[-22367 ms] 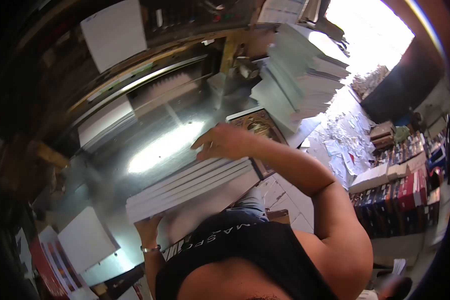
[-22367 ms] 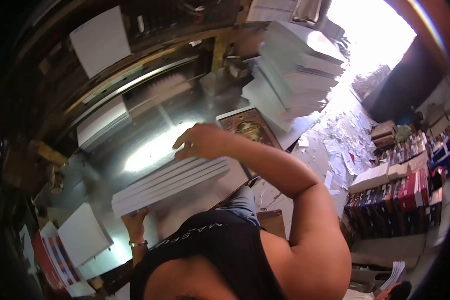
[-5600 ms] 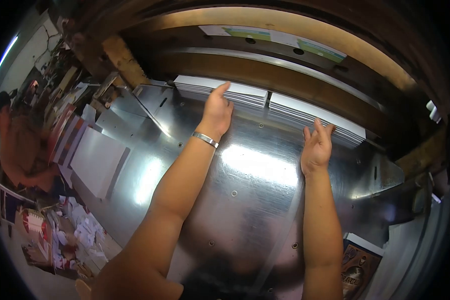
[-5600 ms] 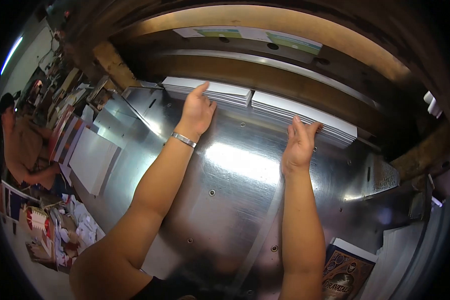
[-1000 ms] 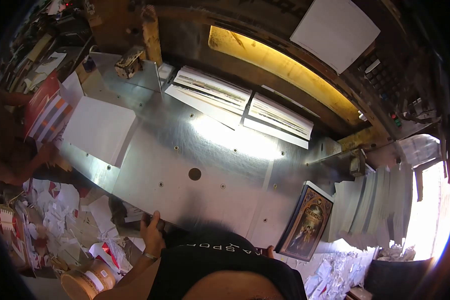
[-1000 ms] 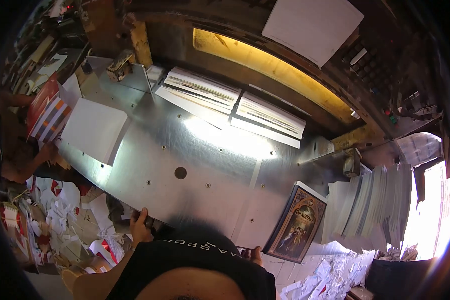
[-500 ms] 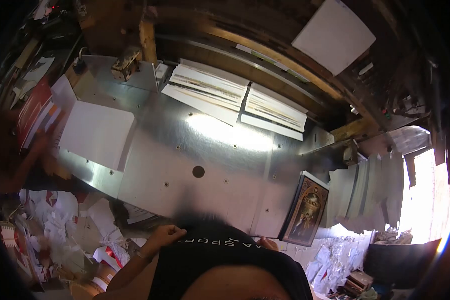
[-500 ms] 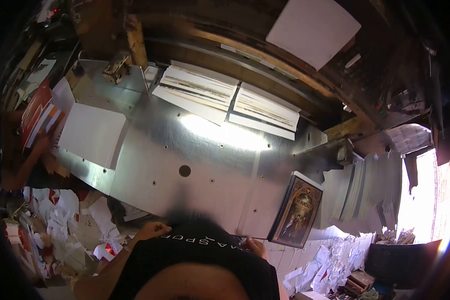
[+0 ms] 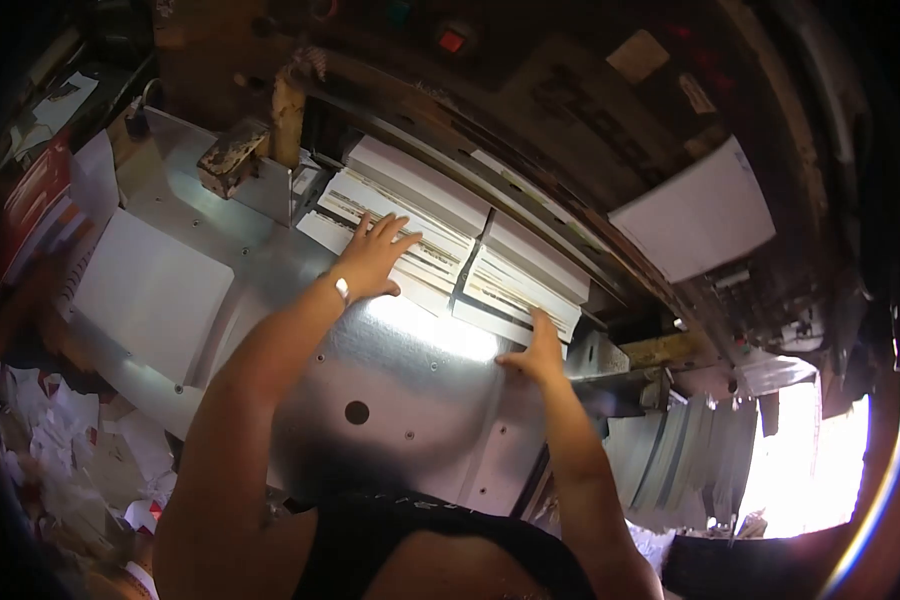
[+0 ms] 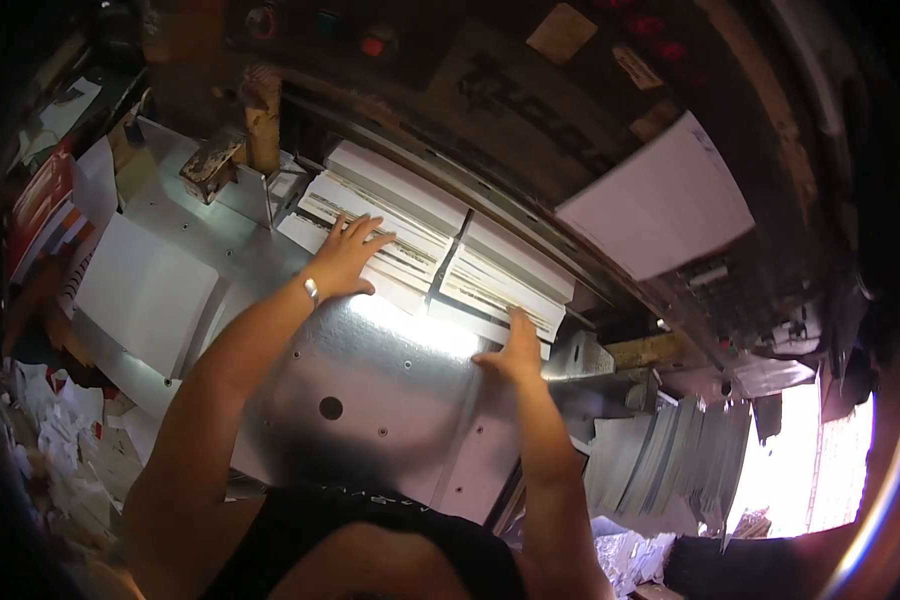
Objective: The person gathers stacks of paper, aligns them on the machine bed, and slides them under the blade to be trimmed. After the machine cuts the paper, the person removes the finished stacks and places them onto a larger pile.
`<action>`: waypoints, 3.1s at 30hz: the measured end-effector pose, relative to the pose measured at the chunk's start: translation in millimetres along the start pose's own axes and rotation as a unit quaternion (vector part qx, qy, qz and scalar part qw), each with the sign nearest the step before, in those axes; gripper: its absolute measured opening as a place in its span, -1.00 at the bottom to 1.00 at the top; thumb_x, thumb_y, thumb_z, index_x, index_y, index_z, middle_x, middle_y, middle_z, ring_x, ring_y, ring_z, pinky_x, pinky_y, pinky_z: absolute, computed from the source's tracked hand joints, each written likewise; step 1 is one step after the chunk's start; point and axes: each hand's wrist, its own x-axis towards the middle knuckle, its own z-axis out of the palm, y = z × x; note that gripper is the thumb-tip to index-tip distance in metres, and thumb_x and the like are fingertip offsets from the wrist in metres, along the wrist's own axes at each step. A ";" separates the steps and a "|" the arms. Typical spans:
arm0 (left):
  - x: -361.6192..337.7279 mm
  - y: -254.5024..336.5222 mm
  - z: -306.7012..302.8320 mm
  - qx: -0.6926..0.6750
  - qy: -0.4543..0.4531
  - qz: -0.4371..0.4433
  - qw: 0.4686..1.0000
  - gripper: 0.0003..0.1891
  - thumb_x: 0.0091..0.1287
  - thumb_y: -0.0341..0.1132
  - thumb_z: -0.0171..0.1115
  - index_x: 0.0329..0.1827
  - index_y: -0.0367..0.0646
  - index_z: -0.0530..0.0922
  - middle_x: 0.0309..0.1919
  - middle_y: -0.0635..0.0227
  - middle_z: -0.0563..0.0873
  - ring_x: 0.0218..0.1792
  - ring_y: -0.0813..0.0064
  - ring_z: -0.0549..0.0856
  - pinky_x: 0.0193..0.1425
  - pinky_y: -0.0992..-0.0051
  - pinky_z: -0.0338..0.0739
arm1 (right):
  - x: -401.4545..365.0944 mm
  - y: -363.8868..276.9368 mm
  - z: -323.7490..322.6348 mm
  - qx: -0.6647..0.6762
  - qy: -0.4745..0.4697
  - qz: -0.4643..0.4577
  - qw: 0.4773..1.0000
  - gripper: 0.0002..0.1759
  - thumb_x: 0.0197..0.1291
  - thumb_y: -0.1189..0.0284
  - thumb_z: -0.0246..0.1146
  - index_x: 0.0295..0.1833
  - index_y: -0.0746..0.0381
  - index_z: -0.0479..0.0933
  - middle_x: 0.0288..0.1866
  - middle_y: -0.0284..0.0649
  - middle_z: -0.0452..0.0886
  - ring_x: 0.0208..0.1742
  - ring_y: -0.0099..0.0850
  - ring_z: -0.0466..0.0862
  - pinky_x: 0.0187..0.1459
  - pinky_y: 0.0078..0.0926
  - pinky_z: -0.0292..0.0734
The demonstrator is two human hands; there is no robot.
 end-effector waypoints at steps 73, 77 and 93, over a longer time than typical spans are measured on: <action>55.5 -19.8 11.7 0.024 -0.129 0.004 0.991 0.45 -0.21 0.56 0.51 0.71 -0.13 0.15 0.72 0.17 0.15 0.74 0.18 0.02 0.78 -0.08 -0.27 | 97.9 7.4 -28.0 -0.036 -0.078 -0.046 0.995 0.27 -0.52 0.06 0.79 0.47 0.22 0.46 0.48 -0.04 0.45 0.52 -0.04 0.42 0.52 -0.15 0.37; 54.5 -20.5 14.0 0.022 -0.123 0.003 0.992 0.45 -0.21 0.57 0.50 0.71 -0.13 0.15 0.72 0.17 0.16 0.74 0.18 0.03 0.78 -0.07 -0.27 | 101.0 0.1 -32.9 -0.078 -0.099 -0.042 0.991 0.27 -0.50 0.04 0.79 0.47 0.24 0.46 0.49 -0.02 0.44 0.53 -0.02 0.41 0.53 -0.13 0.34; 54.9 -20.6 16.4 0.029 -0.124 0.001 0.992 0.46 -0.23 0.59 0.50 0.71 -0.12 0.15 0.72 0.17 0.16 0.74 0.18 0.01 0.78 -0.08 -0.28 | 100.1 6.4 -29.7 -0.047 -0.086 -0.070 0.993 0.40 -0.52 0.05 0.79 0.59 0.18 0.34 0.50 -0.02 0.45 0.55 -0.01 0.40 0.54 -0.13 0.35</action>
